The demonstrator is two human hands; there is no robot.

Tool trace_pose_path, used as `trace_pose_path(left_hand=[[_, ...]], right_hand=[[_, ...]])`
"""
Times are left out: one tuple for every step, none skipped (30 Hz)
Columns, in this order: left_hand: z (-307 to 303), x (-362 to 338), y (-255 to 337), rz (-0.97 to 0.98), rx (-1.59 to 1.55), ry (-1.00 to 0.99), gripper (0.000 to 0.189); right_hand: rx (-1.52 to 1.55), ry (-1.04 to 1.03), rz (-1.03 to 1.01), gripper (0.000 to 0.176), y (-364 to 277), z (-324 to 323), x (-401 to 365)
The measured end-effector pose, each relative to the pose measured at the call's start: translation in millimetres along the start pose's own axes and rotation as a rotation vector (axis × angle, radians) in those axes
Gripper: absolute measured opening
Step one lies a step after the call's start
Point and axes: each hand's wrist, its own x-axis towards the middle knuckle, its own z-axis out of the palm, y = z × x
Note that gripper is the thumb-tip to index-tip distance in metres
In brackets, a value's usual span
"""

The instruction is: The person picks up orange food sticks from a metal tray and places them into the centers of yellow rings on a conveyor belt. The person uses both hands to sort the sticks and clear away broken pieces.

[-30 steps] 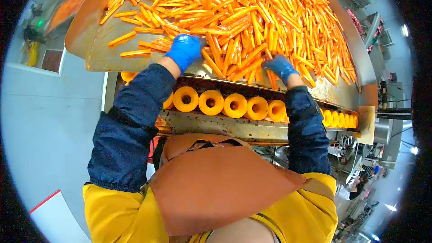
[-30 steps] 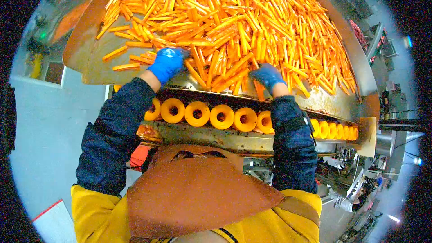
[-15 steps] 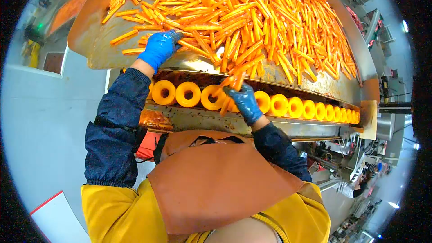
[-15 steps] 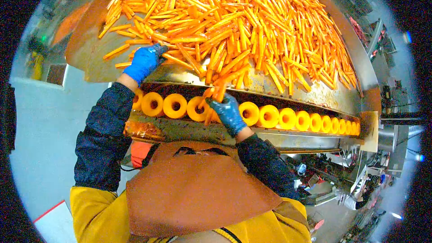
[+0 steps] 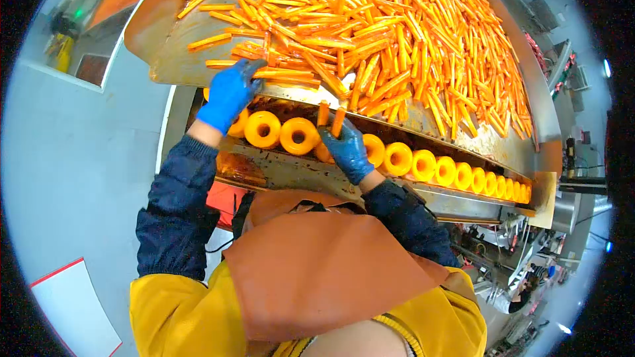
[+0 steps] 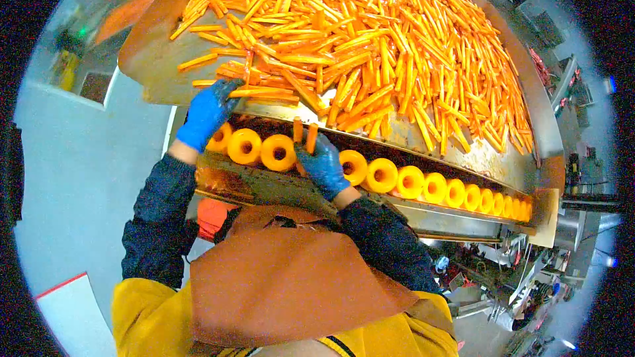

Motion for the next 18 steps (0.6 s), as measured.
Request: trace_pose_path(left_hand=[[-5.3, -11.9, -6.2, -0.011, 0.001, 0.034, 0.040], [-10.1, -22.5, -12.7, 0.025, -0.049, 0.059, 0.038], [-14.8, -32.9, -14.3, 0.023, -0.049, 0.055, 0.038], [-21.9, -42.2, -12.9, 0.010, 0.004, -0.014, 0.033], [-25.9, -48.6, -11.3, -0.004, 0.056, -0.081, 0.028], [-19.6, -53.0, -8.9, 0.015, 0.024, -0.081, 0.024], [-14.3, -56.1, -2.9, 0.010, 0.023, -0.081, 0.024], [-8.8, -58.2, 6.7, 0.051, 0.129, -0.121, 0.023], [-2.3, -60.5, 17.1, 0.092, 0.235, -0.162, 0.023], [9.4, -63.4, 28.0, 0.089, 0.239, -0.216, 0.024], [18.9, -64.7, 39.7, 0.086, 0.242, -0.268, 0.026], [25.4, -66.3, 51.1, 0.082, 0.241, -0.266, 0.026], [29.5, -67.5, 62.9, 0.159, 0.181, -0.250, 0.029], [30.9, -67.3, 70.5, 0.236, 0.120, -0.233, 0.032], [29.6, -65.9, 74.0, 0.236, 0.116, -0.235, 0.032], [22.8, -61.1, 77.7, 0.235, -0.032, -0.284, 0.034], [16.8, -55.9, 79.7, 0.234, -0.178, -0.334, 0.037], [14.0, -50.6, 79.5, 0.161, -0.178, -0.321, 0.039]], right_hand=[[0.068, 0.014, 0.081, 0.027, 2.1, -3.0, -1.6], [0.092, -0.050, 0.224, 0.028, -12.0, -13.0, -0.8], [0.093, -0.052, 0.227, 0.028, -6.4, -13.0, -2.4], [0.046, -0.078, 0.226, 0.027, -3.5, -12.1, -2.7], [-0.002, -0.104, 0.223, 0.027, -2.6, -11.2, -2.2], [-0.033, -0.105, 0.214, 0.026, -4.0, -9.6, -3.9], [-0.033, -0.110, 0.214, 0.026, -0.1, -7.4, -4.2], [-0.067, -0.094, 0.164, 0.027, 7.0, -4.9, -5.1], [-0.100, -0.077, 0.114, 0.028, 11.8, -3.7, -5.9], [-0.263, -0.130, 0.067, 0.033, 2.4, -8.0, -4.8], [-0.265, -0.134, 0.064, 0.033, -4.6, -9.8, -5.6], [-0.336, -0.177, -0.001, 0.036, -10.3, -11.1, -8.0], [-0.407, -0.220, -0.065, 0.040, -12.7, -11.3, -9.5], [-0.475, -0.271, -0.123, 0.044, -9.6, -8.5, -10.2], [-0.477, -0.273, -0.120, 0.044, -9.5, -6.8, -10.2], [-0.494, -0.285, -0.143, 0.044, -9.3, -5.3, -8.5], [-0.511, -0.297, -0.167, 0.044, -8.3, -4.9, -5.8], [-0.488, -0.241, -0.108, 0.045, -0.9, -2.9, -5.3]])
